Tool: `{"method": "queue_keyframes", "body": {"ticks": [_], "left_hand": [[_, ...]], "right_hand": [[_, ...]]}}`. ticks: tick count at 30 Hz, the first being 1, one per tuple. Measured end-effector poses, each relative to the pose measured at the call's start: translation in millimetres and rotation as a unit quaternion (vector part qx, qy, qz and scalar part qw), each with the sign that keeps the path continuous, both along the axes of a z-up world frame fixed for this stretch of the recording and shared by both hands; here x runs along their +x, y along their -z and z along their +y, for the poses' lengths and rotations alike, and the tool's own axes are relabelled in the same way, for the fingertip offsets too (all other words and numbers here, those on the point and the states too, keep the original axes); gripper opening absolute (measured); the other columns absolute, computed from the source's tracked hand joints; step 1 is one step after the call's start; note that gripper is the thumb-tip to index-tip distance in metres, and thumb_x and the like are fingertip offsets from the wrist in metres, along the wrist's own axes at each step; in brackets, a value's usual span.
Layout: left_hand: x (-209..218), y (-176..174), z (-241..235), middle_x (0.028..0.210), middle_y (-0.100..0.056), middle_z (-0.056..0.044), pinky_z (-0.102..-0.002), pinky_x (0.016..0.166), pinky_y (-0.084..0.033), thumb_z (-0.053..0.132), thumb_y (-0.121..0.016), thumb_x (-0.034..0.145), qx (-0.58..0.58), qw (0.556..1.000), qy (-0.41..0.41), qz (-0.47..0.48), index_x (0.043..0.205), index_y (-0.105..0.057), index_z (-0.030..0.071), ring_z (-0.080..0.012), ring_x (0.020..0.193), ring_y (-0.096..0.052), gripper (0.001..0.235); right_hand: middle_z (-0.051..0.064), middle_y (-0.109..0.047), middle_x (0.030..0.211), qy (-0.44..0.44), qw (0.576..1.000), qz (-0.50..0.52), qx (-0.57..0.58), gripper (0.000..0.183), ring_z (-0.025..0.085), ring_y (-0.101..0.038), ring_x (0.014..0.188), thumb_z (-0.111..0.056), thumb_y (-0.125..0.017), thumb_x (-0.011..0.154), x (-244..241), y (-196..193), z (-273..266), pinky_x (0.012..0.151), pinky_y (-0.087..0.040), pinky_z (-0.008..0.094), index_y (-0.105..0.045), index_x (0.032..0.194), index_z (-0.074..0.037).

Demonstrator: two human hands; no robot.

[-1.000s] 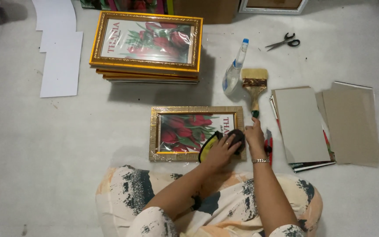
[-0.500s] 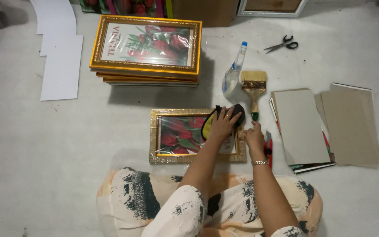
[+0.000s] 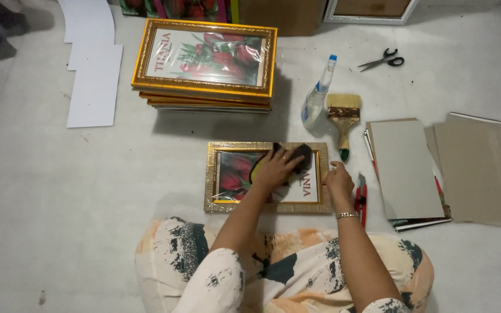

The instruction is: Finishing a picture frame by cleaning the glass, brushing the backboard, and trimming the backing material.

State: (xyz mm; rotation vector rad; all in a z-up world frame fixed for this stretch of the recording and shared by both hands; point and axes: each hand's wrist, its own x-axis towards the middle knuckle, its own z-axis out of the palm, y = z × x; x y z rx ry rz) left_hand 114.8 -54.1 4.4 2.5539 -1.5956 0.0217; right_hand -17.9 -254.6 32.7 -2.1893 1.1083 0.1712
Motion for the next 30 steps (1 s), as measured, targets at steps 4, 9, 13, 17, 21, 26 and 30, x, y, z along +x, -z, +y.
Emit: {"method": "queue_keyframes", "body": {"ticks": [4, 9, 13, 17, 21, 26, 30], "left_hand": [[-2, -7, -4, 0.162, -0.036, -0.008, -0.061, 0.116, -0.03, 0.035, -0.041, 0.104, 0.004, 0.994, -0.109, 0.005, 0.161, -0.017, 0.044, -0.0376, 0.147, -0.039, 0.063], [-53, 22, 9, 0.159, -0.039, -0.009, -0.056, 0.105, -0.042, 0.037, -0.051, 0.099, -0.05, 0.985, -0.164, 0.024, 0.16, -0.027, 0.04, -0.0412, 0.138, -0.044, 0.066], [-98, -6, 58, 0.156, -0.042, -0.008, -0.056, 0.101, -0.042, 0.048, -0.05, 0.097, -0.057, 0.993, -0.101, 0.031, 0.157, -0.033, 0.04, -0.0413, 0.13, -0.048, 0.063], [-81, -6, 82, 0.148, -0.05, -0.006, -0.048, 0.09, -0.047, 0.043, -0.048, 0.099, -0.12, 0.99, -0.053, -0.054, 0.153, -0.041, 0.041, -0.0365, 0.116, -0.057, 0.054], [-8, 30, 70, 0.151, -0.049, -0.01, -0.049, 0.097, -0.049, 0.044, -0.055, 0.096, -0.058, 0.993, -0.079, -0.072, 0.161, -0.027, 0.039, -0.0378, 0.123, -0.057, 0.071], [23, 18, 53, 0.157, -0.041, -0.012, -0.049, 0.096, -0.045, 0.04, -0.05, 0.1, 0.002, 0.975, -0.221, -0.035, 0.163, -0.019, 0.037, -0.0388, 0.129, -0.049, 0.07], [-5, 7, 54, 0.158, -0.037, -0.015, -0.049, 0.091, -0.048, 0.036, -0.051, 0.099, 0.01, 0.974, -0.225, 0.034, 0.163, -0.021, 0.033, -0.0441, 0.126, -0.048, 0.071]], "right_hand": [[0.021, -0.069, 0.128, 0.003, 1.0, -0.008, 0.008, 0.044, 0.041, -0.061, 0.126, -0.02, -0.038, 0.1, -2, -32, 16, 0.109, -0.043, 0.053, -0.06, 0.139, -0.02], [0.016, -0.073, 0.118, 0.005, 1.0, -0.013, -0.013, 0.042, 0.036, -0.067, 0.116, -0.018, -0.04, 0.1, 3, -5, 5, 0.102, -0.048, 0.052, -0.064, 0.134, -0.018], [0.017, -0.07, 0.118, -0.038, 0.998, 0.003, -0.05, 0.039, 0.038, -0.066, 0.118, -0.019, -0.042, 0.1, 4, 6, 2, 0.102, -0.049, 0.053, -0.064, 0.133, -0.019], [0.017, -0.067, 0.116, -0.037, 0.999, -0.007, -0.036, 0.039, 0.038, -0.065, 0.117, -0.018, -0.04, 0.102, 2, -10, 12, 0.102, -0.049, 0.054, -0.063, 0.133, -0.016], [0.018, -0.066, 0.115, -0.043, 0.998, -0.002, -0.044, 0.038, 0.04, -0.065, 0.117, -0.017, -0.04, 0.103, 3, -19, 16, 0.1, -0.05, 0.055, -0.064, 0.132, -0.014], [0.018, -0.064, 0.115, -0.031, 0.999, -0.011, -0.026, 0.039, 0.039, -0.065, 0.115, -0.015, -0.038, 0.103, 2, -27, 18, 0.1, -0.049, 0.053, -0.063, 0.133, -0.013], [0.018, -0.064, 0.116, -0.029, 0.999, -0.005, -0.028, 0.038, 0.039, -0.065, 0.116, -0.015, -0.039, 0.103, 2, -29, 20, 0.1, -0.049, 0.054, -0.063, 0.133, -0.014]]}}
